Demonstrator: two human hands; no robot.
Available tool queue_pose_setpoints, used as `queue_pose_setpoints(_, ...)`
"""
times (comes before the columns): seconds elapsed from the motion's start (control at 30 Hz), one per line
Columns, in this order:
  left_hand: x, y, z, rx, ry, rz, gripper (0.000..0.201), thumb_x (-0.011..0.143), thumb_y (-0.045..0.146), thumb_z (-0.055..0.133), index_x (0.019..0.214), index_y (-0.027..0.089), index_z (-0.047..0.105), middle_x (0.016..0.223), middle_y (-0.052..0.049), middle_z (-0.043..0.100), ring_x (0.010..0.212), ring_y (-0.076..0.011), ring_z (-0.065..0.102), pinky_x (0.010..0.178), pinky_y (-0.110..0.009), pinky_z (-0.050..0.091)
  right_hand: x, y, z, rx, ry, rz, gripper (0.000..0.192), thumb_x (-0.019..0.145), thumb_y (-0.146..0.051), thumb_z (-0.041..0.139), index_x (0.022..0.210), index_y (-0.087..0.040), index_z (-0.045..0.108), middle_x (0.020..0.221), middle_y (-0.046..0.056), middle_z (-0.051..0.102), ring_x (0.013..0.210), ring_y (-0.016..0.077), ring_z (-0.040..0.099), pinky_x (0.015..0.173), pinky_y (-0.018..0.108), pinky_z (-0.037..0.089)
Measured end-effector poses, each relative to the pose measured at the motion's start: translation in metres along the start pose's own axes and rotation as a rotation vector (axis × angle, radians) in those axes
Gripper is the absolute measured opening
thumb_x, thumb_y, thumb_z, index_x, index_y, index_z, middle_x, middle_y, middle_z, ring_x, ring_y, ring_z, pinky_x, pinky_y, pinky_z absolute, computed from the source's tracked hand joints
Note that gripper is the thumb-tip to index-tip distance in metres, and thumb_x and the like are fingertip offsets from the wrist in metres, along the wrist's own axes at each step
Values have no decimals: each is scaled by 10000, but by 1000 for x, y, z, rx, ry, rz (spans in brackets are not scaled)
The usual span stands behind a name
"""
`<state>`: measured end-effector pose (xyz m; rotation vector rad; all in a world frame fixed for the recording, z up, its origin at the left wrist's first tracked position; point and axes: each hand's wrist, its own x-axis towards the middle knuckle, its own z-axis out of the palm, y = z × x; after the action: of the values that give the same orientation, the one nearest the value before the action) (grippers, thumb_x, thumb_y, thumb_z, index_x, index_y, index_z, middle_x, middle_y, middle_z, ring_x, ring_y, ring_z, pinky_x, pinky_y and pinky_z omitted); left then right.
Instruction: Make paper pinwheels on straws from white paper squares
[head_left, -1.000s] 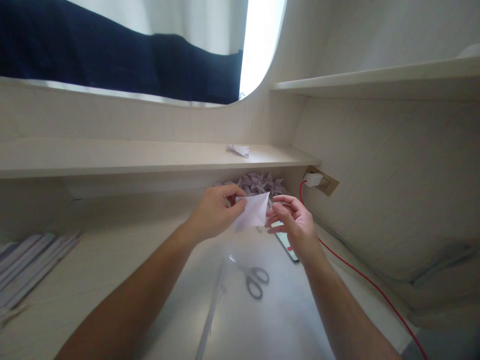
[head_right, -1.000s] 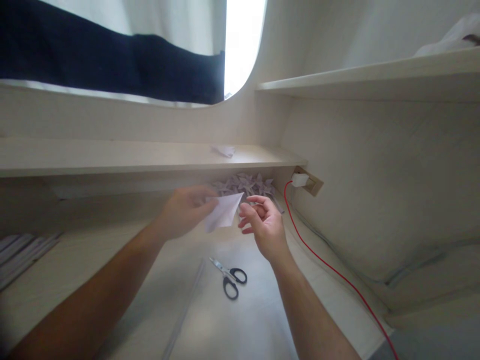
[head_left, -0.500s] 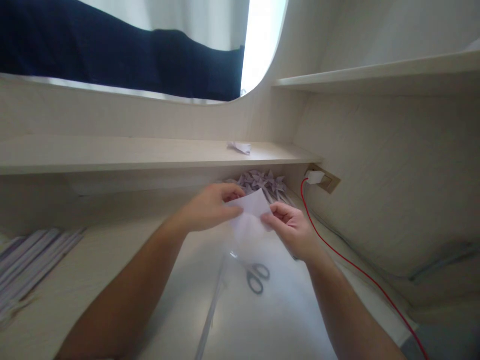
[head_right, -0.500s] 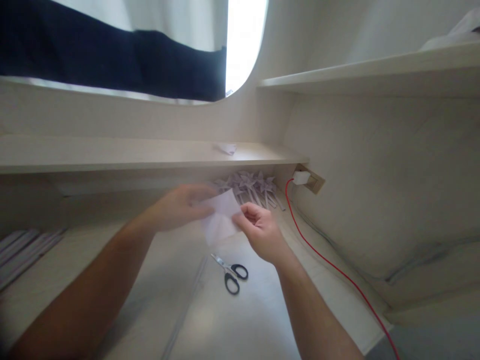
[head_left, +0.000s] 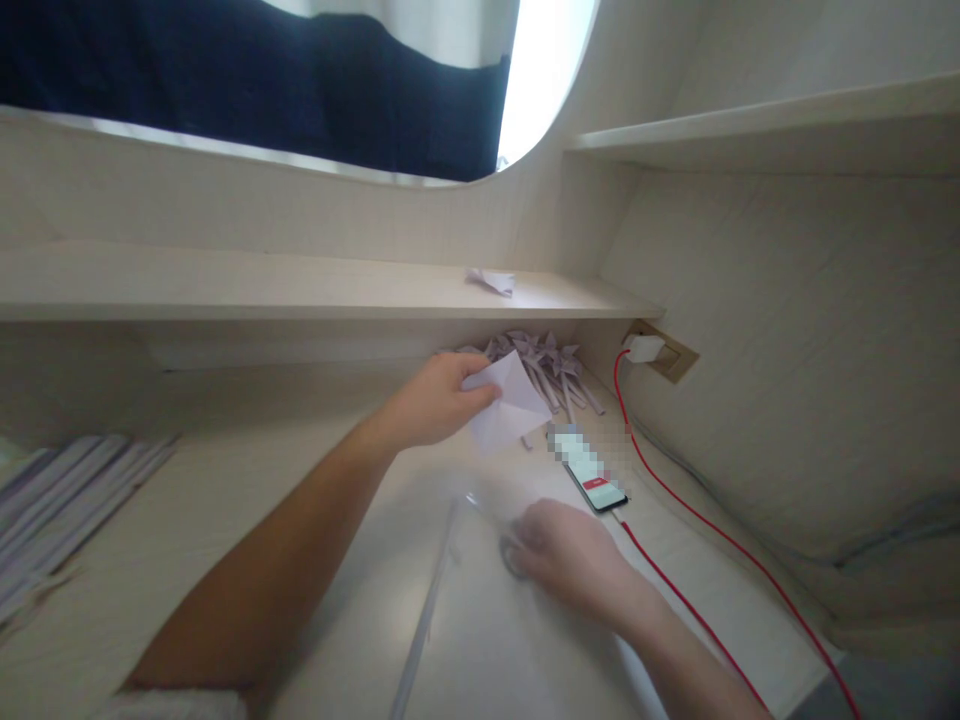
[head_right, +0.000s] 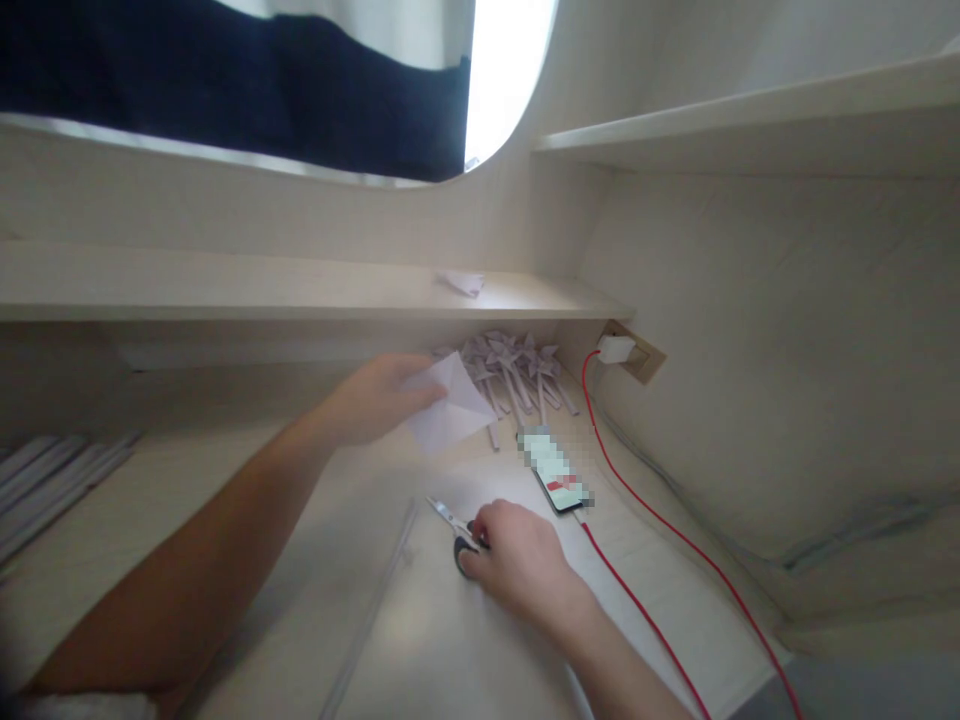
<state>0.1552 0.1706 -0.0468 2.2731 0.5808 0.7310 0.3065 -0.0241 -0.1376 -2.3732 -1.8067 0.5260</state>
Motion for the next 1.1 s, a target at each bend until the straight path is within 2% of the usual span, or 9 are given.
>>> queue_pose_setpoints(0.17,-6,6,0,-134,118,-21,252,918,381,629,941,162,753,809,-17,740,718,-185,672,586,-253,449,-3,-14,10,-111,-66,33,236,828,-241,578,959,-165,759,1015,172,786,894,313,742,680,341,406)
queue_pose_setpoints(0.3,-8,9,-2,-328,147,-28,272,908,404,669,972,150,743,805,-25,726,696,-173,664,567,-243,469,8,-10,4,-133,-117,42,204,824,-291,606,870,-176,767,943,164,800,849,306,753,646,326,400)
queue_pose_setpoints(0.43,-8,9,-3,-465,175,-52,286,888,416,711,972,144,724,739,-20,701,620,-159,656,510,-231,492,18,1,1,-146,-125,42,241,777,-331,682,952,-186,764,999,146,800,873,292,756,631,298,400)
queue_pose_setpoints(0.6,-10,13,-4,-500,190,-56,296,892,434,714,956,144,705,656,-4,663,498,-125,592,391,-201,436,24,4,7,-181,-135,42,213,800,-306,659,916,-162,767,883,159,792,779,287,750,577,301,372)
queue_pose_setpoints(0.77,-11,17,-8,-505,212,-58,281,895,421,714,953,146,708,650,0,659,478,-112,573,377,-192,415,28,5,2,-200,-81,45,226,807,-250,632,983,-171,750,946,147,786,839,275,745,615,300,389)
queue_pose_setpoints(0.87,-10,15,-8,-489,240,-49,276,895,422,712,952,152,712,626,5,648,459,-113,562,379,-199,405,35,13,-8,-202,-59,72,385,709,-331,766,1055,-166,731,1068,156,764,885,282,736,624,294,404)
queue_pose_setpoints(0.97,-9,12,-7,-477,262,-44,275,890,430,716,933,158,710,631,2,649,463,-121,565,386,-211,408,41,20,-14,-195,-71,111,527,598,-462,858,1000,-144,739,1069,181,753,893,318,730,615,307,408)
queue_pose_setpoints(1.03,-8,11,-6,-462,272,-59,270,889,429,714,930,162,710,637,1,652,470,-127,571,393,-216,413,43,24,-14,-179,-81,133,496,613,-462,844,985,-150,740,1006,167,763,860,309,731,597,304,394)
queue_pose_setpoints(1.1,-9,11,-5,-450,272,-67,264,888,426,712,933,165,711,632,2,651,470,-130,571,396,-219,411,42,27,-12,-160,-80,150,425,659,-370,808,1025,-168,733,969,139,773,834,278,731,584,289,375)
